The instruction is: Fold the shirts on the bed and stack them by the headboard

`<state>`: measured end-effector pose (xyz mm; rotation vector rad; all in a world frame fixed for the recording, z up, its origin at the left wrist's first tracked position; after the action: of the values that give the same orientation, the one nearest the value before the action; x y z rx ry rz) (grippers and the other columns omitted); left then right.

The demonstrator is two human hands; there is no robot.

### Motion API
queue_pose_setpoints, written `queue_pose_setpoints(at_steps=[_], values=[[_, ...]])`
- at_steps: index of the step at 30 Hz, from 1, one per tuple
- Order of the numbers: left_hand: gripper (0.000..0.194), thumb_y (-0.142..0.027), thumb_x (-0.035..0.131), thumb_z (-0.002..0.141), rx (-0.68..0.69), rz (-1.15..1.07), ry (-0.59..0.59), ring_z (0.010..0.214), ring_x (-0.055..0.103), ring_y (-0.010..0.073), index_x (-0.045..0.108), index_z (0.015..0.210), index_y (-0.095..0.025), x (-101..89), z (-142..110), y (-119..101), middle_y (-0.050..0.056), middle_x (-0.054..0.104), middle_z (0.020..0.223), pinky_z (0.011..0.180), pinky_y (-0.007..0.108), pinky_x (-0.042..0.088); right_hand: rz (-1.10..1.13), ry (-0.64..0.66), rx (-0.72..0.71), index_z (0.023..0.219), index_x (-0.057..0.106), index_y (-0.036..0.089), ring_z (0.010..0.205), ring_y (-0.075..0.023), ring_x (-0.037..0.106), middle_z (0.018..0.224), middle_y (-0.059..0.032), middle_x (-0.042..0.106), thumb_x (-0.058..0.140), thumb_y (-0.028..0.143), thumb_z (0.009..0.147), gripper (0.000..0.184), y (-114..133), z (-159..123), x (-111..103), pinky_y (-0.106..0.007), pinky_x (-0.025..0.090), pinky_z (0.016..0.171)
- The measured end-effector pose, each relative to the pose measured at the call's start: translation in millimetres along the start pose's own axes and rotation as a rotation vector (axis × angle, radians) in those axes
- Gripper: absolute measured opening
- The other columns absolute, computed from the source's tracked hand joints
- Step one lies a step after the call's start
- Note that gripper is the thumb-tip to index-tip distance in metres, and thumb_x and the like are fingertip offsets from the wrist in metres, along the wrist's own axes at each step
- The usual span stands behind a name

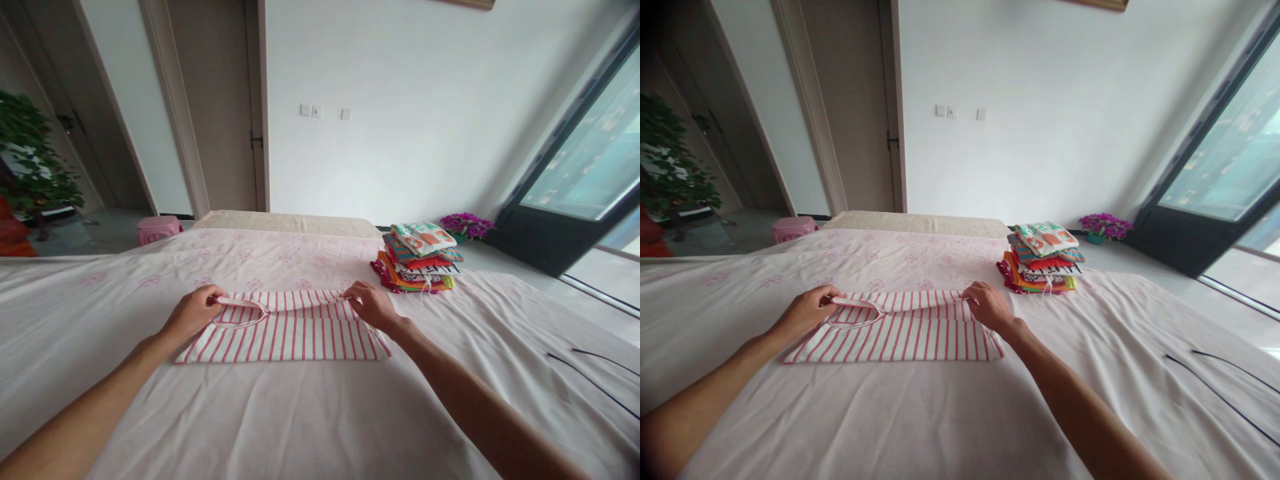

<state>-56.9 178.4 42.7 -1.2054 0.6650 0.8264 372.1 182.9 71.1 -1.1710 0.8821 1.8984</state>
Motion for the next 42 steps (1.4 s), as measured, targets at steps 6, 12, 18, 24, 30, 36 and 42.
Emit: queue_pose_setpoints(at_steps=[6,12,18,24,30,36,42], values=[[0.026,-0.028,0.046,0.079,-0.113,0.12,0.033,0.093,0.067,0.0187,0.066,0.094,-0.024,8.7,1,10,0.0,0.073,0.096,0.078,0.023,0.045,0.046,0.031,-0.008,0.101,0.073,0.022,0.094,-0.0173,0.061,0.096,-0.0043,0.069,0.056,0.014,0.086,0.024,-2,-12,9,-0.027,0.044,0.084],[0.024,-0.026,0.045,0.08,-0.101,0.239,0.012,0.093,0.066,0.02,0.066,0.093,-0.025,6.3,-1,-5,0.002,0.072,0.1,0.075,0.026,0.044,0.026,0.05,-0.035,0.099,0.073,0.023,0.093,-0.0181,0.06,0.094,-0.0047,0.068,0.058,0.023,0.09,0.018,5,-17,6,-0.03,0.043,0.085],[0.026,-0.024,0.048,0.082,0.124,0.442,-0.053,0.099,0.064,0.0228,0.069,0.097,-0.026,0.9,-13,-40,0.003,0.073,0.105,0.087,0.031,0.043,0.009,0.036,-0.062,0.099,0.072,0.022,0.094,-0.0182,0.06,0.095,-0.0049,0.069,0.055,0.02,0.092,0.019,15,-16,5,-0.03,0.043,0.085],[0.034,-0.013,0.044,0.079,0.073,0.464,0.029,0.095,0.068,0.0217,0.072,0.094,-0.026,-4.0,-17,-30,0.003,0.075,0.102,0.086,0.032,0.043,0.021,0.046,-0.05,0.095,0.074,0.023,0.092,-0.0182,0.062,0.095,-0.0042,0.071,0.054,0.013,0.084,0.025,14,-20,0,-0.029,0.043,0.086],[0.04,-0.001,0.042,0.071,0.171,0.346,-0.006,0.099,0.066,0.0203,0.073,0.083,-0.024,-0.7,-11,-77,0.003,0.075,0.1,0.097,0.034,0.04,0.049,-0.007,0.115,0.096,0.073,0.021,0.098,-0.0179,0.064,0.103,-0.0045,0.073,0.042,0.007,0.083,0.037,31,-9,-18,-0.029,0.044,0.09],[0.039,-0.018,0.034,0.093,0.259,0.167,0.053,0.11,0.064,0.0171,0.067,0.114,-0.022,65.4,1,-145,0.005,0.07,0.119,0.096,0.028,0.045,0.059,0.052,-0.036,0.144,0.045,0.009,0.138,-0.0223,0.04,0.146,-0.0142,0.05,0.031,0.022,0.099,0.048,107,21,21,-0.037,0.032,0.113],[0.042,-0.035,0.041,0.097,0.348,0.321,0.084,0.136,0.044,0.0272,0.057,0.133,-0.022,100.1,-17,-136,0.012,0.053,0.145,0.112,0.045,0.032,-0.058,0.192,0.066,0.152,0.033,0.01,0.148,-0.0289,0.023,0.158,-0.0161,0.029,0.029,0.048,0.102,0.063,96,13,75,-0.049,0.019,0.119]])
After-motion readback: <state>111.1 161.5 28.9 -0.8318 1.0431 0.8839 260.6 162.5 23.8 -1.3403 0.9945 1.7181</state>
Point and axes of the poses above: each hand's wrist, its own z-axis towards the middle knuckle, its own x-axis out of the palm, y = z × x, the point moved 6 cm from there along z, towards the middle knuckle
